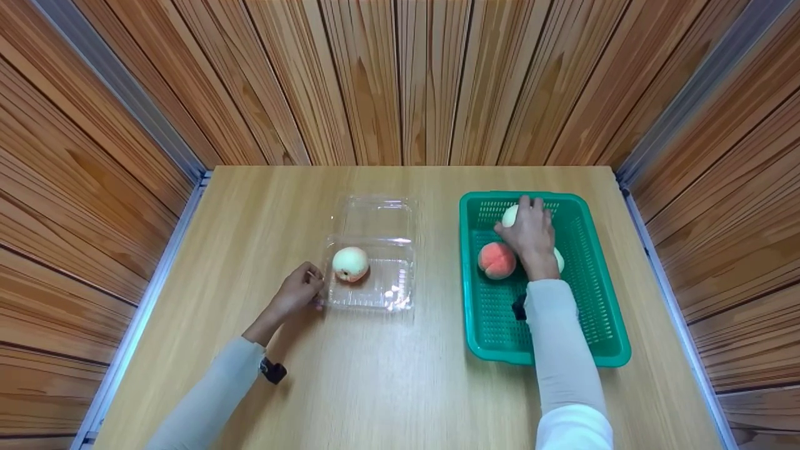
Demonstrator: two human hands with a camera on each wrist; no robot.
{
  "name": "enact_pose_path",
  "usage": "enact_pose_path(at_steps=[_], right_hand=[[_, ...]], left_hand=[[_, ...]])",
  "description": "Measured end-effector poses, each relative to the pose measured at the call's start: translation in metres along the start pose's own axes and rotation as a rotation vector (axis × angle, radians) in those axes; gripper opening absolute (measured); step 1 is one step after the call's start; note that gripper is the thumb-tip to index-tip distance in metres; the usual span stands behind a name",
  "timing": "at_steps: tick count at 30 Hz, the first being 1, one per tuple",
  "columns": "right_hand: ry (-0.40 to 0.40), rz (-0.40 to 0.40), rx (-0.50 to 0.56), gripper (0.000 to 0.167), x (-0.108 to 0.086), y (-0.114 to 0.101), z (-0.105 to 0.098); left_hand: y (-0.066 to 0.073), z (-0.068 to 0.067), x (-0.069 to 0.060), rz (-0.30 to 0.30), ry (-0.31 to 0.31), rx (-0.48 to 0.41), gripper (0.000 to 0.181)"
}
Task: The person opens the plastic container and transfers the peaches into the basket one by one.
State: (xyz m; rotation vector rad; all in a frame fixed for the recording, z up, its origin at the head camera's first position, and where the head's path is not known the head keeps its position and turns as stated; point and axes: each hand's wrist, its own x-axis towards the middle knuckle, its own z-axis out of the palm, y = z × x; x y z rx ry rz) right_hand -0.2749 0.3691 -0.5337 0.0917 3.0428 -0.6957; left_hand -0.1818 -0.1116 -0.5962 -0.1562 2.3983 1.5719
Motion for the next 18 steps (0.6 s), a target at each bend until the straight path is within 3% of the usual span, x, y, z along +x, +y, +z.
enact_pose_path(at_steps=[18], right_hand=[[-0.021,0.047,0.076,0.077,-0.001,0.0,0.012]], left_hand=[[0.002,0.001,0.001,-0.021,0.009,0.012,0.007]])
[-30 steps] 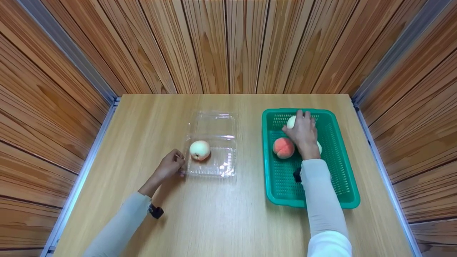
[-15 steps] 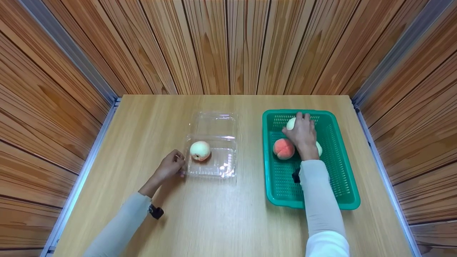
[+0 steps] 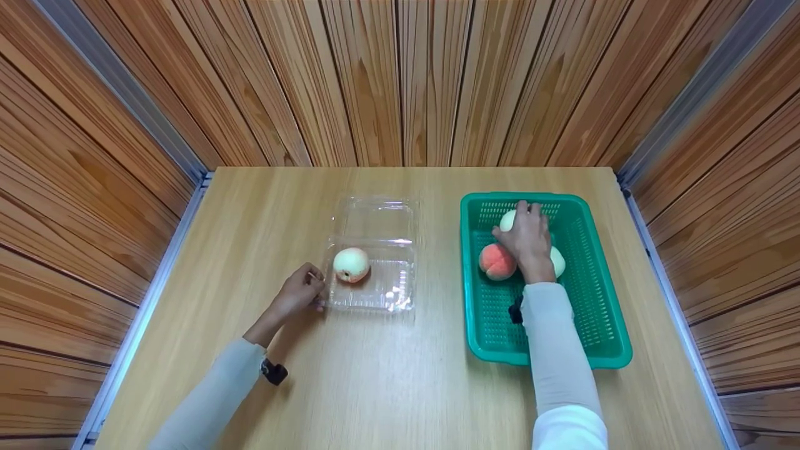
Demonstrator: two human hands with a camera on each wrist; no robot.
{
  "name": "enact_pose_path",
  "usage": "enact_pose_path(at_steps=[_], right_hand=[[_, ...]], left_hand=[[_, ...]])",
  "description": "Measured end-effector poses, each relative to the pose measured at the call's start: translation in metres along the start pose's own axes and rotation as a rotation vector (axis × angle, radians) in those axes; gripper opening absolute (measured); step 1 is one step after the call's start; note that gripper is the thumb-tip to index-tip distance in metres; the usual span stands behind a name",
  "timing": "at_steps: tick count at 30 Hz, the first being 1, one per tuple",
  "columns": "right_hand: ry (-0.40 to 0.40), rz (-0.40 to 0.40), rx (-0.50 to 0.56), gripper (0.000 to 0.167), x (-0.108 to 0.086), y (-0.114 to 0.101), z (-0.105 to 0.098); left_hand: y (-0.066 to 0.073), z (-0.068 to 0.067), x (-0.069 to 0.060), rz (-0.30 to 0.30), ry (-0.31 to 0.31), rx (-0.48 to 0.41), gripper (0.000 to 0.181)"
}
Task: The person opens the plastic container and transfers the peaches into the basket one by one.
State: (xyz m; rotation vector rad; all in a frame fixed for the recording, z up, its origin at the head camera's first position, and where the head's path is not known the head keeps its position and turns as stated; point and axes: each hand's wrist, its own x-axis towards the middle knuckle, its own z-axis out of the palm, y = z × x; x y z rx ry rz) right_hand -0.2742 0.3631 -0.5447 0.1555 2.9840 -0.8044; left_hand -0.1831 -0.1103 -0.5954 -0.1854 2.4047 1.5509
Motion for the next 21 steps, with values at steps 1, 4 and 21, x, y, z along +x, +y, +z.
enact_pose_path(at_steps=[1,4,21], right_hand=[[-0.001,0.003,0.002,0.077,-0.0001,0.0003,0.0002],[-0.004,0.005,-0.002,0.079,0.0002,0.0022,0.0009],[-0.026,-0.013,-0.02,0.083,-0.0016,0.0098,-0.0006]], left_hand=[[0.0,-0.0002,-0.0002,0.001,-0.002,-0.001,0.007],[-0.0006,-0.0007,-0.0001,0.012,-0.009,-0.008,0.006],[-0.0005,-0.0012,-0.0008,0.047,0.012,0.047,0.007]])
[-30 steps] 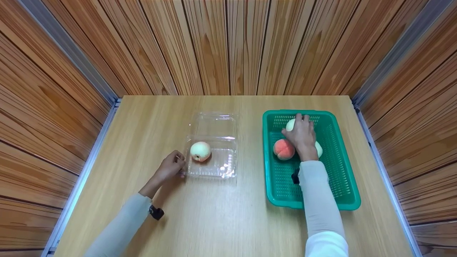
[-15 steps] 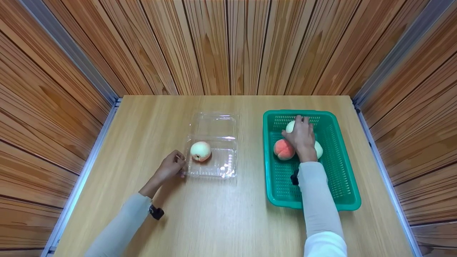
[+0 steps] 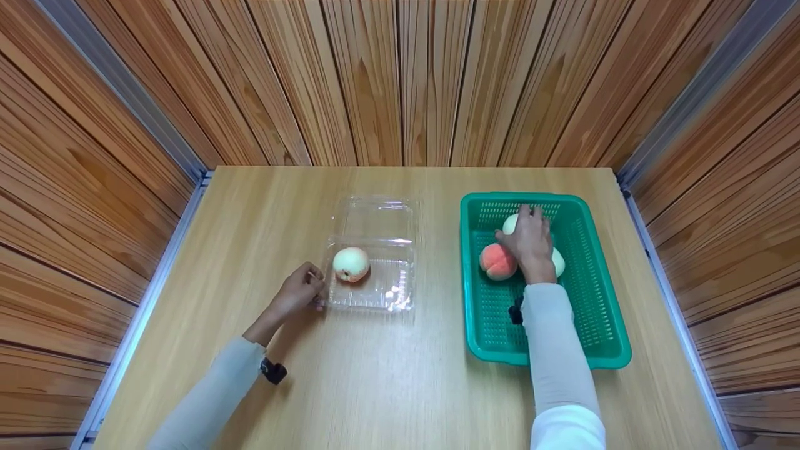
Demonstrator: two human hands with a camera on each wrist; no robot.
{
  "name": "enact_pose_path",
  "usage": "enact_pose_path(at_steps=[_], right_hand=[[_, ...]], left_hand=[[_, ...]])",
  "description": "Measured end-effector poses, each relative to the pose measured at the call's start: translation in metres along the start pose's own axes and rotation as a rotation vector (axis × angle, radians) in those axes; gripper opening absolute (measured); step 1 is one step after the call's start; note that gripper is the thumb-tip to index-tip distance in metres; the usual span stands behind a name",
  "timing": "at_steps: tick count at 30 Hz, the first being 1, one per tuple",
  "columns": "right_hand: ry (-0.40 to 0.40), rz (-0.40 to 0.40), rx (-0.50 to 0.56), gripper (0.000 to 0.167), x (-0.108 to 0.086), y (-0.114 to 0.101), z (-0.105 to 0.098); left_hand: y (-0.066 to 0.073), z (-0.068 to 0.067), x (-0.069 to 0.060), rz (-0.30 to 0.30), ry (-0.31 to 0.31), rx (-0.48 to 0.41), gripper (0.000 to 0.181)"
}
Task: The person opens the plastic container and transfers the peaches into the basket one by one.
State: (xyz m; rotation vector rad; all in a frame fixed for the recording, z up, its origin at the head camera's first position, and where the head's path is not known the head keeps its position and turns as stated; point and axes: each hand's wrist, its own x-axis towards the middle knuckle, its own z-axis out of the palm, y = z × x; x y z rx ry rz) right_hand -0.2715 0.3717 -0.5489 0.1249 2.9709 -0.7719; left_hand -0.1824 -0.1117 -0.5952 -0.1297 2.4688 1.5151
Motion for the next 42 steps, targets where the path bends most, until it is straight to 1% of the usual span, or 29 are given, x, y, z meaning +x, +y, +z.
enact_pose_path(at_steps=[7,15,20,22,29,37,42], right_hand=[[-0.045,0.02,-0.001,0.088,-0.0007,0.0025,-0.002],[-0.08,0.051,0.006,0.092,0.0001,0.0028,-0.0018],[-0.103,0.069,0.023,0.093,0.0004,0.003,-0.002],[-0.108,0.073,0.033,0.093,0.0005,0.0029,-0.0024],[-0.093,0.052,-0.004,0.087,0.0019,0.0022,-0.0044],[-0.116,0.075,0.026,0.088,0.0003,0.0031,-0.0036],[-0.124,0.085,0.044,0.09,-0.0009,0.0026,-0.0025]], left_hand=[[-0.0005,0.0,0.0009,-0.01,-0.002,-0.02,0.006],[-0.0008,0.0006,0.0016,-0.018,0.0,-0.008,0.007],[-0.0008,0.0008,0.0017,-0.026,-0.008,-0.024,0.006],[-0.0004,0.0005,0.0015,-0.029,-0.009,-0.029,0.006],[0.0019,0.0,0.0006,-0.033,-0.018,-0.03,0.007],[0.0007,0.0014,0.0014,-0.048,-0.013,-0.036,0.007],[0.0003,0.0016,0.0005,-0.043,-0.014,-0.042,0.008]])
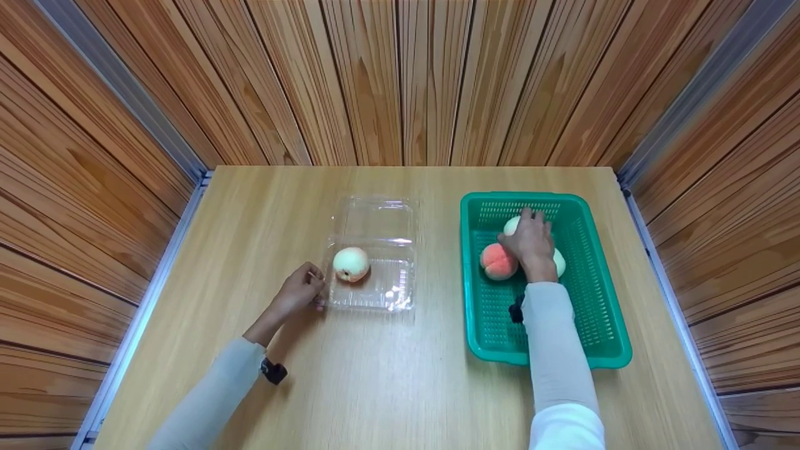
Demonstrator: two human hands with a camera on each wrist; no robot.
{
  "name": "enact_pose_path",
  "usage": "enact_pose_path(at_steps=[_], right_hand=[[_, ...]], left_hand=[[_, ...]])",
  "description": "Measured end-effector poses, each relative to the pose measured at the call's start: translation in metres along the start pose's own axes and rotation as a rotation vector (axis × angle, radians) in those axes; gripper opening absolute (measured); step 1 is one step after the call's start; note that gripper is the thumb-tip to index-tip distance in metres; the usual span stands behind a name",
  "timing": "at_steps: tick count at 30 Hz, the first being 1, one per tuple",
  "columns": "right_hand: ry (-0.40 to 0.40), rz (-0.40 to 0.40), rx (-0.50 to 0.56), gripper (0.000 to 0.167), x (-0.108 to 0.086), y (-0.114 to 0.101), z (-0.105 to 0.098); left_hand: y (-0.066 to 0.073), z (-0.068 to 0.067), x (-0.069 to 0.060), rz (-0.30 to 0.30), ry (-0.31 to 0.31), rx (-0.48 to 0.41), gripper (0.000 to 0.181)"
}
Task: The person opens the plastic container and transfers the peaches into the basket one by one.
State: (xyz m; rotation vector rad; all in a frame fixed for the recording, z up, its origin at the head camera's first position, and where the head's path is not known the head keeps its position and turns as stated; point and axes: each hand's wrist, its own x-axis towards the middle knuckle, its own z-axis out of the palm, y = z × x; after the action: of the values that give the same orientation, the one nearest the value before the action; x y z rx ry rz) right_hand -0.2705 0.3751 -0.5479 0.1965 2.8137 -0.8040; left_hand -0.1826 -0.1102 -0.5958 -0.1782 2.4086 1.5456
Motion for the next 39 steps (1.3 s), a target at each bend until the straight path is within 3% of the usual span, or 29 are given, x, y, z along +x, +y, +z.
enact_pose_path(at_steps=[17,24,39], right_hand=[[0.007,-0.013,-0.008,0.085,-0.0004,0.0013,0.0022],[-0.038,0.009,0.023,0.089,-0.0022,0.003,0.0021],[-0.055,0.006,-0.017,0.092,-0.0034,0.002,-0.0004]], left_hand=[[-0.0003,0.0008,0.0009,-0.006,0.007,0.013,0.004],[-0.0012,-0.0001,0.0011,-0.025,0.006,0.02,0.006],[-0.0014,-0.0011,-0.0002,0.015,0.004,-0.003,0.007]])
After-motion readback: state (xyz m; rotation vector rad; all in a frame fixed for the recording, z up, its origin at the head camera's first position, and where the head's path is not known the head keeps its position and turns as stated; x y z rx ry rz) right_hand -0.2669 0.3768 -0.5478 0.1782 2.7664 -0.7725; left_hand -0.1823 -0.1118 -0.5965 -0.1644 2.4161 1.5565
